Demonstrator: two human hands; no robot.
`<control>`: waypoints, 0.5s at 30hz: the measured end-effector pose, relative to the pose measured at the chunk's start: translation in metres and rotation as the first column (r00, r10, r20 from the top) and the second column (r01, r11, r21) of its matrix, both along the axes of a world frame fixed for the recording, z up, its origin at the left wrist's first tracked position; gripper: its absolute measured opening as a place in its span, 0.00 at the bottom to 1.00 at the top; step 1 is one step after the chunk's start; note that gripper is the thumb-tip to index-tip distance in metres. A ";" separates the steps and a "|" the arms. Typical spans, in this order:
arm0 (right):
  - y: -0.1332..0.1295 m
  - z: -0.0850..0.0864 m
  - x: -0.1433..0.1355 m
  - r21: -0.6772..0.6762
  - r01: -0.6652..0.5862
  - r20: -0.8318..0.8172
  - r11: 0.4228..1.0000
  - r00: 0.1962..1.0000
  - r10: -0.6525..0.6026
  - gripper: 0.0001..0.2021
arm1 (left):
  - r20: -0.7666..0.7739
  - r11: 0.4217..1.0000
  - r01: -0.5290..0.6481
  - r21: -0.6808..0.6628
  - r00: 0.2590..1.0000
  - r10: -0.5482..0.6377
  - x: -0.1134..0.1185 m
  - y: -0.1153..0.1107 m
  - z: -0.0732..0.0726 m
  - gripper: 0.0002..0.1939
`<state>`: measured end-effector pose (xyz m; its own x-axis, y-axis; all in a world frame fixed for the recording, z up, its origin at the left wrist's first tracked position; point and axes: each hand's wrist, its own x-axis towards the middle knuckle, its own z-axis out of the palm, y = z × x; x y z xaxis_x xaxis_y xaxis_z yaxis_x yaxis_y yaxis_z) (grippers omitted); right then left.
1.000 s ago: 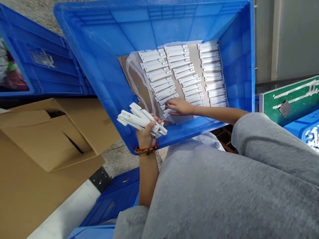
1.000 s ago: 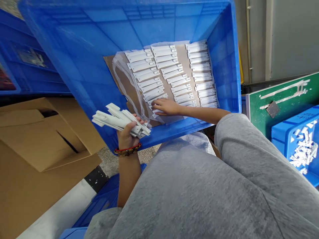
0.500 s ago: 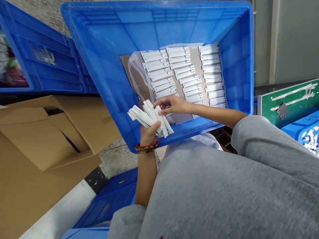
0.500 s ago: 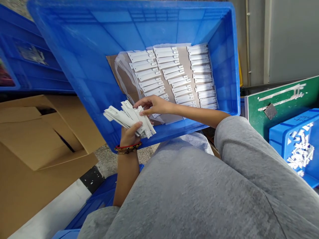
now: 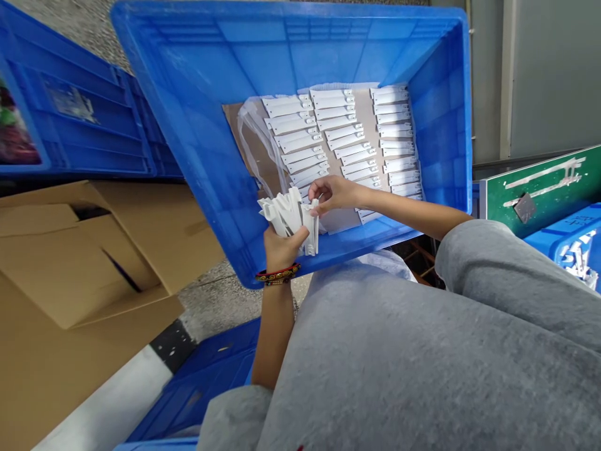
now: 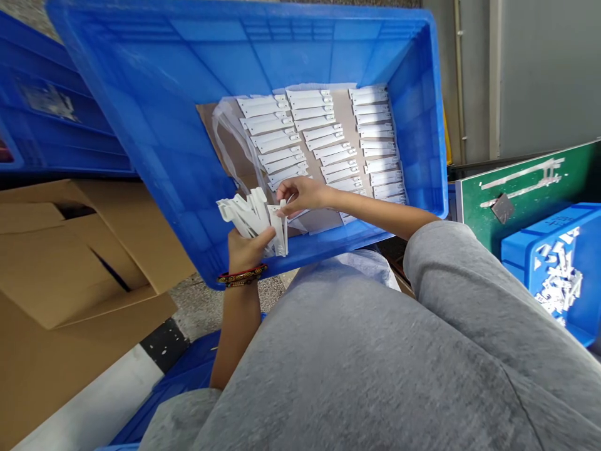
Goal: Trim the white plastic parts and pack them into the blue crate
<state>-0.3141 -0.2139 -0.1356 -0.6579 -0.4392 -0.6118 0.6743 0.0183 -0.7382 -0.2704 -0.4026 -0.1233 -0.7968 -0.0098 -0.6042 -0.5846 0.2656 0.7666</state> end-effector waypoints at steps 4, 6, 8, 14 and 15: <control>0.017 0.000 -0.005 0.046 -0.057 -0.045 0.997 0.997 0.059 0.18 | -0.007 0.999 -0.028 -0.043 1.000 0.028 0.002 -0.004 -0.008 0.12; 0.028 -0.008 -0.002 0.154 -0.063 -0.133 0.986 0.987 0.084 0.15 | -0.053 0.996 -0.068 -0.065 0.996 0.065 0.002 -0.006 -0.010 0.13; 0.038 -0.021 0.006 0.296 -0.071 -0.208 0.953 0.968 0.136 0.11 | -0.091 0.992 -0.090 -0.083 0.992 0.083 0.002 -0.007 -0.011 0.14; 0.045 -0.066 0.042 0.569 -0.209 -0.301 0.795 0.847 0.438 0.05 | -0.094 0.993 -0.084 -0.079 0.993 0.076 0.002 -0.009 -0.013 0.17; 0.045 -0.071 0.046 0.613 -0.215 -0.324 0.760 0.809 0.491 0.07 | -0.094 0.994 -0.076 -0.075 0.993 0.069 0.002 -0.009 -0.014 0.17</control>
<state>-0.2680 -0.1687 -0.2063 -0.7722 -0.3963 -0.4965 0.1371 0.6592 -0.7394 -0.2682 -0.4118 -0.1373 -0.8439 -0.1142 -0.5242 -0.5332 0.2866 0.7960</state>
